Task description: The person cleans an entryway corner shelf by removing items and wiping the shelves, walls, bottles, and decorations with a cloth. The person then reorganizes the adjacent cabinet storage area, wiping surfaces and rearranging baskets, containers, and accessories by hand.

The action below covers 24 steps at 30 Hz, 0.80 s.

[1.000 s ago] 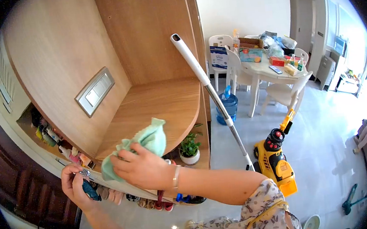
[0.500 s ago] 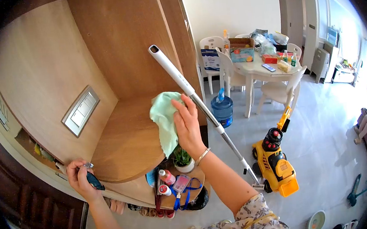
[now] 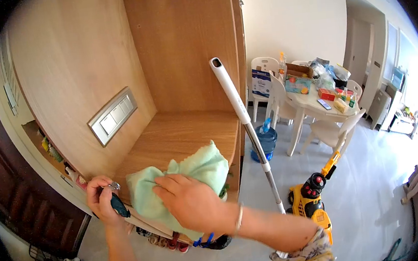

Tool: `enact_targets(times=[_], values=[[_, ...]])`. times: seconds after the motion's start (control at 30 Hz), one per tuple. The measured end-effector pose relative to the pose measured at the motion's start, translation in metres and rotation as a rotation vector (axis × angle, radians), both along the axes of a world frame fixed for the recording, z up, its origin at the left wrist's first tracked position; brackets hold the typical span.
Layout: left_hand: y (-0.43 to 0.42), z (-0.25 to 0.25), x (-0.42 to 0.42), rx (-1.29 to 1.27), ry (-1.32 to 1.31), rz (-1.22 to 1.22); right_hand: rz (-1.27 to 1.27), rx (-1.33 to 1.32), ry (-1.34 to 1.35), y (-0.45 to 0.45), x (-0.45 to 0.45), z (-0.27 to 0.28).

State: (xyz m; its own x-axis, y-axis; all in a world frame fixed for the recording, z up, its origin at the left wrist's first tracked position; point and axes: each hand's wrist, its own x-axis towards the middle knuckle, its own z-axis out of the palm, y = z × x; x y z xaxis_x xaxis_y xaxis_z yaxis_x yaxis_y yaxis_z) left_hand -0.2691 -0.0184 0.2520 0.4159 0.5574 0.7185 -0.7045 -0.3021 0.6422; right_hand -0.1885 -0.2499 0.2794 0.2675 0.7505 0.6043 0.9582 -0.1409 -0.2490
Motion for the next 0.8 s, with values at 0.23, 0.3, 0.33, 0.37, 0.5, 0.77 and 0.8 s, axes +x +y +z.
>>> enact_targets(times=[0.23,0.3,0.33,0.37,0.5,0.77,0.8], values=[[0.004,-0.001,-0.002,0.117,0.043,-0.004,0.109,-0.410,-0.173,0.097,0.117,0.008],[0.002,0.004,-0.005,0.149,0.056,0.011,-0.053,-0.417,-0.269,0.113,0.134,0.019],[0.000,0.005,-0.005,0.183,0.072,0.017,-0.053,-0.421,-0.277,0.120,0.143,0.027],[-0.002,0.005,-0.006,0.158,0.083,0.019,-0.131,-0.485,-0.358,0.128,0.155,0.033],[0.000,0.003,-0.003,0.210,0.094,0.063,-0.343,-0.596,-0.502,0.143,0.200,0.040],[0.000,0.002,-0.006,0.256,0.120,0.077,-0.466,-0.635,-0.337,0.148,0.219,0.037],[0.000,0.003,-0.006,0.263,0.113,0.075,-0.494,-0.654,-0.316,0.145,0.218,0.038]])
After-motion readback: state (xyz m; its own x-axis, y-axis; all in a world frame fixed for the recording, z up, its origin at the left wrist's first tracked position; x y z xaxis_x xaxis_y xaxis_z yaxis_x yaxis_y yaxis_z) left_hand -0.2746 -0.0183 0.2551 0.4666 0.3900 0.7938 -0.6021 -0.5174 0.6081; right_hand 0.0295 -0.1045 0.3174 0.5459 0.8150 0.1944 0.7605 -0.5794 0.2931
